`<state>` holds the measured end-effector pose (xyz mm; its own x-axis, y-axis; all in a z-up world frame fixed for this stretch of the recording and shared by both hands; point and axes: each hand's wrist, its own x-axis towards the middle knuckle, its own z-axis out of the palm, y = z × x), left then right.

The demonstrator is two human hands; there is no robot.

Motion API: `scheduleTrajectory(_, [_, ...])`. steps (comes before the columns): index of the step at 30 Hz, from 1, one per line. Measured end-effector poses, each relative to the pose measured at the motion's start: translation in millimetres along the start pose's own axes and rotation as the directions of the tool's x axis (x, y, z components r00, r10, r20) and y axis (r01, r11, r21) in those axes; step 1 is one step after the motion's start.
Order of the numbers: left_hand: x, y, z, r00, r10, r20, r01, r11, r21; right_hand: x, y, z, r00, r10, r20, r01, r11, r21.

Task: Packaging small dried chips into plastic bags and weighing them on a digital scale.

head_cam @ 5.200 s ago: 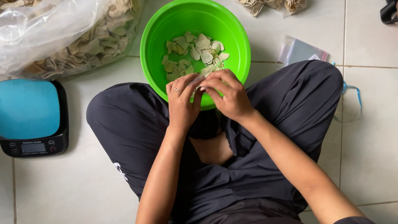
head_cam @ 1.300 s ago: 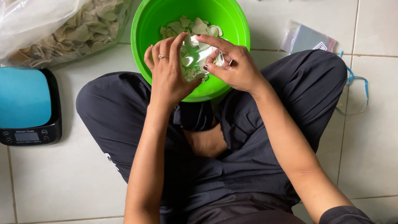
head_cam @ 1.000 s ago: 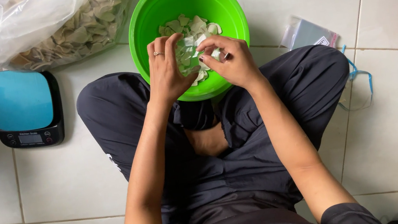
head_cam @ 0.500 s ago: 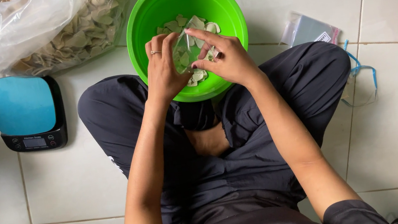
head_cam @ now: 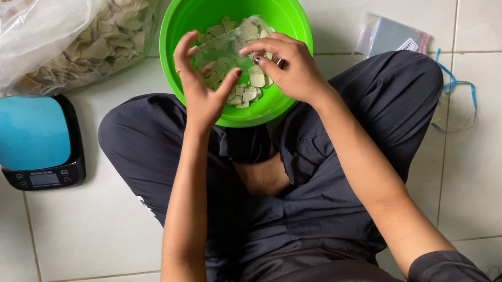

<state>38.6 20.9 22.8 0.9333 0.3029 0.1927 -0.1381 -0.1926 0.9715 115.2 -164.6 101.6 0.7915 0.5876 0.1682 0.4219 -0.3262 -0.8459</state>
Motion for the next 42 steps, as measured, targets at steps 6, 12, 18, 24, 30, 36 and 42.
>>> scheduleTrajectory(6, [0, -16, 2, 0.954, -0.27, 0.126, 0.286, 0.706, -0.648, 0, 14, 4, 0.999, 0.05, 0.006, -0.05, 0.983, 0.176])
scheduleTrajectory(12, [2, -4, 4, 0.964, -0.26, 0.058, 0.246, 0.787, -0.566, -3, 21, 3, 0.998, 0.053, -0.035, -0.05, 0.995, 0.091])
scheduleTrajectory(18, [4, -11, -3, 0.964, -0.261, 0.044, 0.239, 0.786, -0.571, -2, 35, 7, 0.998, 0.025, -0.054, -0.021, 0.997, 0.07])
scheduleTrajectory(24, [6, -3, -6, 0.955, -0.292, 0.058, 0.279, 0.811, -0.514, -3, 35, 6, 0.998, 0.044, -0.039, -0.038, 0.991, 0.126])
scheduleTrajectory(30, [6, -8, -9, 1.0, -0.022, 0.016, 0.026, 0.955, -0.296, -3, 34, 5, 0.998, 0.043, -0.035, -0.038, 0.993, 0.113])
scheduleTrajectory(36, [8, 28, -17, 0.968, 0.178, 0.177, -0.245, 0.829, 0.503, -3, 37, 6, 0.998, 0.07, -0.006, -0.068, 0.983, 0.171])
scheduleTrajectory(42, [18, 43, -7, 0.973, 0.122, 0.197, -0.214, 0.803, 0.557, -2, 20, 4, 1.0, 0.022, 0.01, -0.023, 0.992, 0.123])
